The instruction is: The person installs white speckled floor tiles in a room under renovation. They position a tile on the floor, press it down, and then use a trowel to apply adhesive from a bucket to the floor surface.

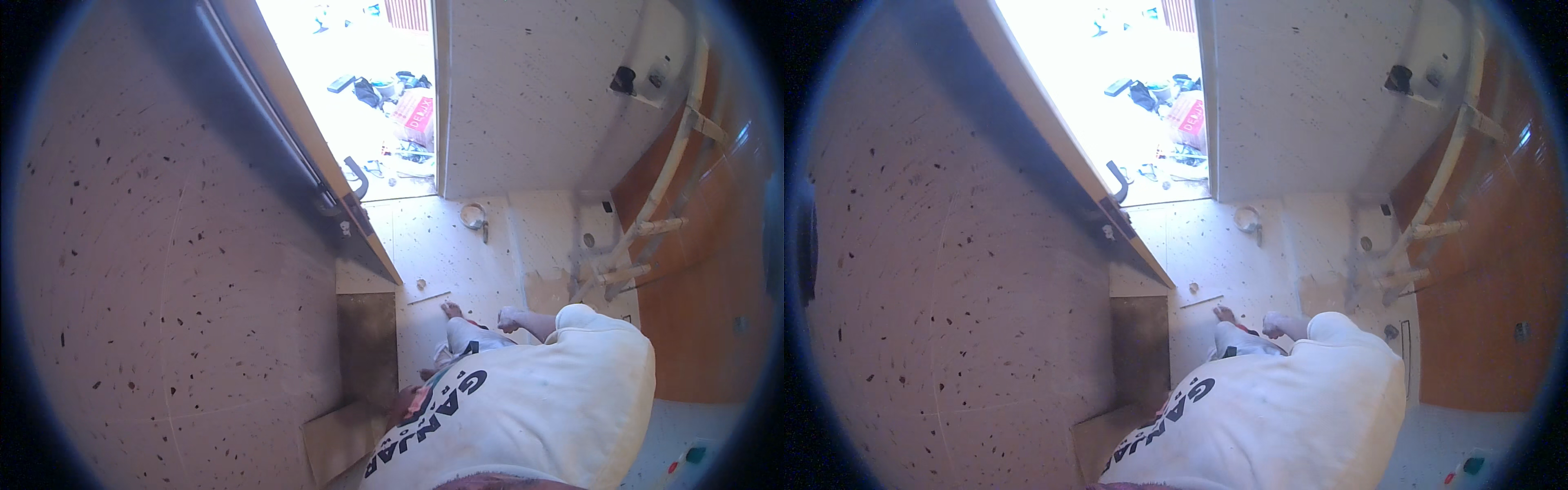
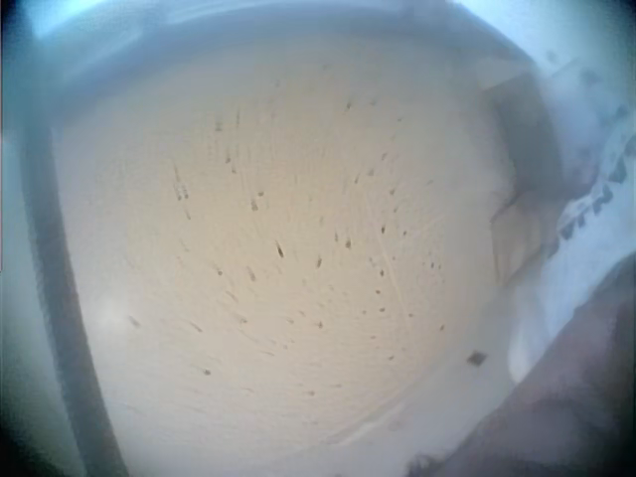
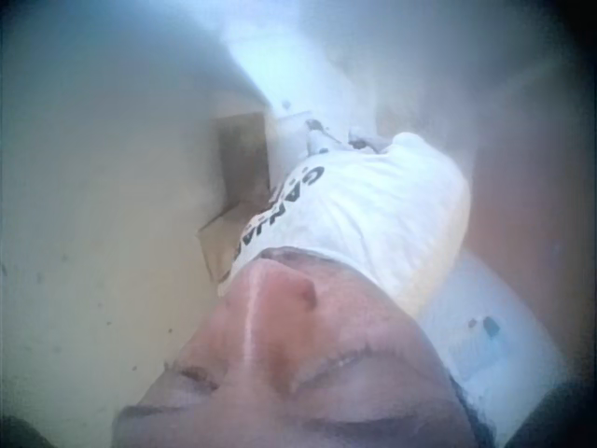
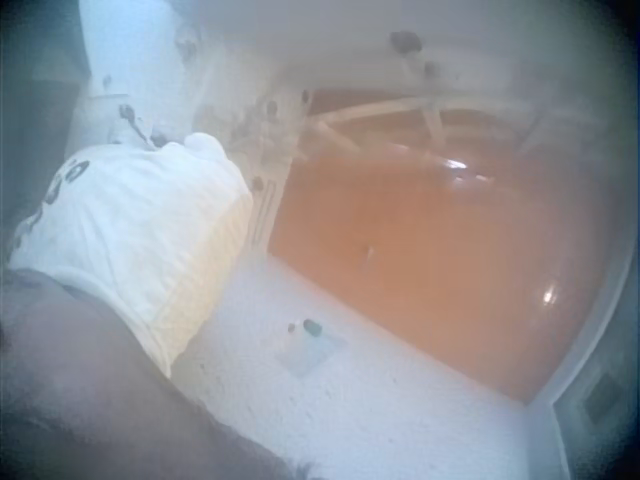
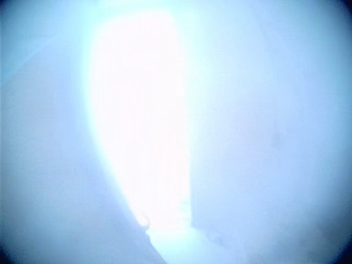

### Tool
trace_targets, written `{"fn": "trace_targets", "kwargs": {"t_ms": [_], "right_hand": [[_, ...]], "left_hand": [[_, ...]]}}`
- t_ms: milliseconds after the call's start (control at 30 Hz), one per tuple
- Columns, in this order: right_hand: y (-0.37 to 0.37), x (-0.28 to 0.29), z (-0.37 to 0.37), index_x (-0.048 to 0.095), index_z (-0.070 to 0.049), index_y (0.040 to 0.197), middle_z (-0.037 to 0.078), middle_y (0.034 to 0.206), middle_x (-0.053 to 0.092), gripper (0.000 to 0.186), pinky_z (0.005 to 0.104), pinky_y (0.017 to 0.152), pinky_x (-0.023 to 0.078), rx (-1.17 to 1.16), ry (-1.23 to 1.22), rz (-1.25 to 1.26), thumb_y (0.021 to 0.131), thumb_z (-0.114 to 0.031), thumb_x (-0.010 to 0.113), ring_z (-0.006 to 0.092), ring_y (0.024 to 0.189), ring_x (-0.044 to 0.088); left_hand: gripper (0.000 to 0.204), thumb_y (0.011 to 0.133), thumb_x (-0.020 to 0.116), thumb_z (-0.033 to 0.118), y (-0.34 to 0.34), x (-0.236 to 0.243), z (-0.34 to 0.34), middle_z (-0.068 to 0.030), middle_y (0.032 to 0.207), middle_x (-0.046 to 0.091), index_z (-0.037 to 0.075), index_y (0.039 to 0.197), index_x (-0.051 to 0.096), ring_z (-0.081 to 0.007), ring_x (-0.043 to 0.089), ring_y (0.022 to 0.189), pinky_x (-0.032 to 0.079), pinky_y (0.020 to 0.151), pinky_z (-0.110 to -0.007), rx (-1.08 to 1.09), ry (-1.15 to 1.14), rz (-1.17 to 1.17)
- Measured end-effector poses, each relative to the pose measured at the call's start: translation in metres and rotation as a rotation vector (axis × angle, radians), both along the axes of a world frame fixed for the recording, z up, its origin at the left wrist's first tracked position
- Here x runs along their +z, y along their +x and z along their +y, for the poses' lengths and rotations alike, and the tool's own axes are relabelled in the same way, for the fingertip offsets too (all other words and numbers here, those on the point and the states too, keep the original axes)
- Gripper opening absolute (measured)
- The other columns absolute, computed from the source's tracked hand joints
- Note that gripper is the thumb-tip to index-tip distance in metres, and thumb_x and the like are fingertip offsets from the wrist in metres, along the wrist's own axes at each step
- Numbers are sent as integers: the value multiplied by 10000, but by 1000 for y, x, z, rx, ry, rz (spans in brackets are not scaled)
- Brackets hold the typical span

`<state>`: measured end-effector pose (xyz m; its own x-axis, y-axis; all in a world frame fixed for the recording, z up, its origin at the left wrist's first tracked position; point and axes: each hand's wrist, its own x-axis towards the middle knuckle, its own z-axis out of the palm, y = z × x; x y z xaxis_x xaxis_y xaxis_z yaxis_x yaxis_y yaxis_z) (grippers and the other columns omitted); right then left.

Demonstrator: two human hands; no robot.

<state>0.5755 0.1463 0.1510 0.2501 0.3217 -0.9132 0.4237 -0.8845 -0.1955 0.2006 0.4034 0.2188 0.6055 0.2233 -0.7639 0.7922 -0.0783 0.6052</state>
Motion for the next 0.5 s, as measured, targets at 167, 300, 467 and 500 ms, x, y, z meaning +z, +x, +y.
{"fn": "trace_targets", "kwargs": {"t_ms": [167, 300, 467, 500], "right_hand": [[22, -12, -48, 684, -82, 653, 43, 616, 648, 196, 302, 471, 490, -144, -14, 49, 727, -218, 565, 154, 520, 604], [76, -24, -66, 674, -74, 716, 60, 630, 662, 185, 293, 496, 509, -175, 111, -40, 727, -229, 574, 157, 533, 631], [142, -16, -83, 670, -76, 773, 79, 664, 674, 185, 289, 531, 522, -606, 268, -164, 733, -222, 565, 157, 559, 648], [155, -19, -92, 669, -76, 777, 81, 666, 674, 186, 289, 533, 523, -644, 294, -190, 732, -224, 567, 157, 560, 648]], "left_hand": [[336, 836, 568, 349, 53, 3, -24, -78, 932, 648, 52, 959, 663, -233, 593, 851, 455, 735, -357, -73, -46, -2], [331, 831, 572, 345, 114, 2, -38, -72, 920, 650, 51, 948, 667, -225, 597, 835, 459, 718, -353, -135, -62, -4], [324, 824, 577, 339, 195, 2, -50, -64, 905, 653, 49, 935, 672, -214, 600, 815, 463, 697, -349, -224, -73, -9], [323, 823, 578, 337, 211, 2, -53, -62, 902, 653, 49, 932, 673, -212, 601, 812, 464, 692, -348, -239, -83, -15]]}}
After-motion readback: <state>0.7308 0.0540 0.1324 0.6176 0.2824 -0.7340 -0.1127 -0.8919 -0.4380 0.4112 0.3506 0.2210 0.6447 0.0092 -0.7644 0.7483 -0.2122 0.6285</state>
